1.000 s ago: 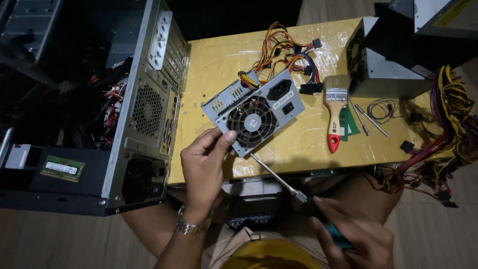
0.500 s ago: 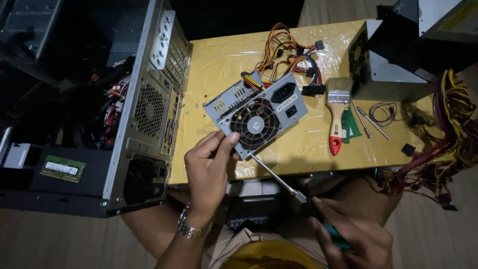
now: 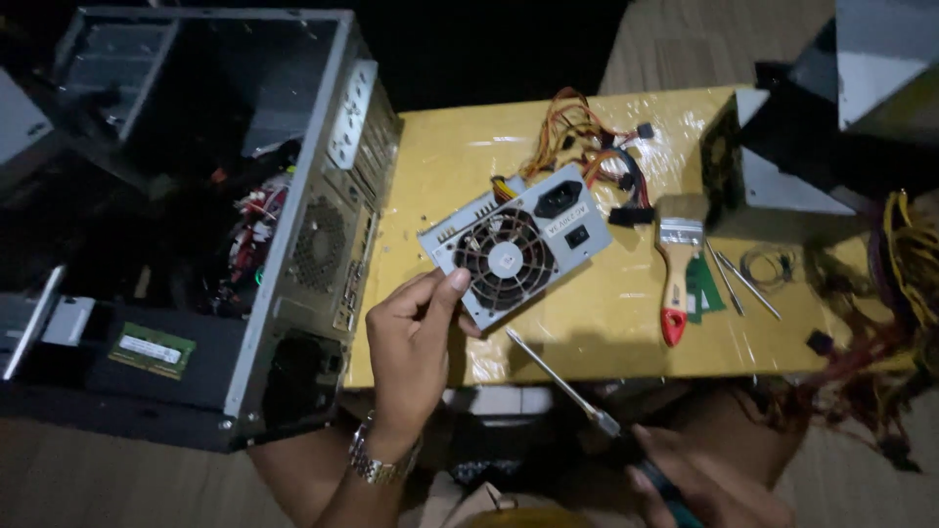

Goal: Disassembling a computer power supply unit by unscrewing the casing and removing the internal cooling fan.

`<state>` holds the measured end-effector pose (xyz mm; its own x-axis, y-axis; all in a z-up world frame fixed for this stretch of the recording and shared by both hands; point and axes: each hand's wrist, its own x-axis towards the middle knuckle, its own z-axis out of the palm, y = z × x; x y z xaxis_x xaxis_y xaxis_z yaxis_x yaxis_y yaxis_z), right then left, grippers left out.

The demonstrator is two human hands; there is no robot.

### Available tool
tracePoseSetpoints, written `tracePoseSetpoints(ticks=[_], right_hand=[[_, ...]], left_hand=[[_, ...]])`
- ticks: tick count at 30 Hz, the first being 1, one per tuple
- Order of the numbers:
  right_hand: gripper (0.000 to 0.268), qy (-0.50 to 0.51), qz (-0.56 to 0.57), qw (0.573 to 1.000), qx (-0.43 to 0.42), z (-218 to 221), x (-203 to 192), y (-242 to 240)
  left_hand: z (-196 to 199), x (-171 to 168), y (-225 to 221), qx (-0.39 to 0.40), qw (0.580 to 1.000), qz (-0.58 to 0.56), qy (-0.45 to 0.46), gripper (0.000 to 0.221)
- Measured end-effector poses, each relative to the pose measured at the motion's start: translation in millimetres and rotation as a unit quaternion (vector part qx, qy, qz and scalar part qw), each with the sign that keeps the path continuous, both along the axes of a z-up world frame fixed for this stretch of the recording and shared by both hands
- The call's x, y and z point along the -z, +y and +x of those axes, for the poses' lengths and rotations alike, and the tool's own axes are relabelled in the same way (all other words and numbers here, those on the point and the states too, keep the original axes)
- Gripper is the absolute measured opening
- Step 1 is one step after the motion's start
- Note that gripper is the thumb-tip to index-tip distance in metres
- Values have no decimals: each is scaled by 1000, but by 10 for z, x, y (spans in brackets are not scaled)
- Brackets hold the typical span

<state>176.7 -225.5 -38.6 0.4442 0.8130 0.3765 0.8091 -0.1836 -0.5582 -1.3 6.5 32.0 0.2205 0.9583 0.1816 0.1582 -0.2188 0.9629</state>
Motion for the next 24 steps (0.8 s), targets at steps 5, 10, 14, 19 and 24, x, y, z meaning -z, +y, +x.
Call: tracePoseSetpoints(ticks=[5,10,14,19,24], right_hand=[[35,439,-139,887,13,445,907,-231],[45,315,-374,857,-159,1684,2768,-312],[44,70,-511,830,-211,1792,2643,-76],[42,-5,-445,850,-282,1839,2649,-25],[43,-75,-366,862,-342,1863,2638,-51]], left_hand=[[4,24,155,-36,992,-108,-52,64],[-1,35,226,-36,993,-99,-50,58],[4,-13,247,-44,988,-141,-55,57],[-8,65,267,-38,994,-84,-52,46],[-2,29,285,-33,991,-112,-57,55]])
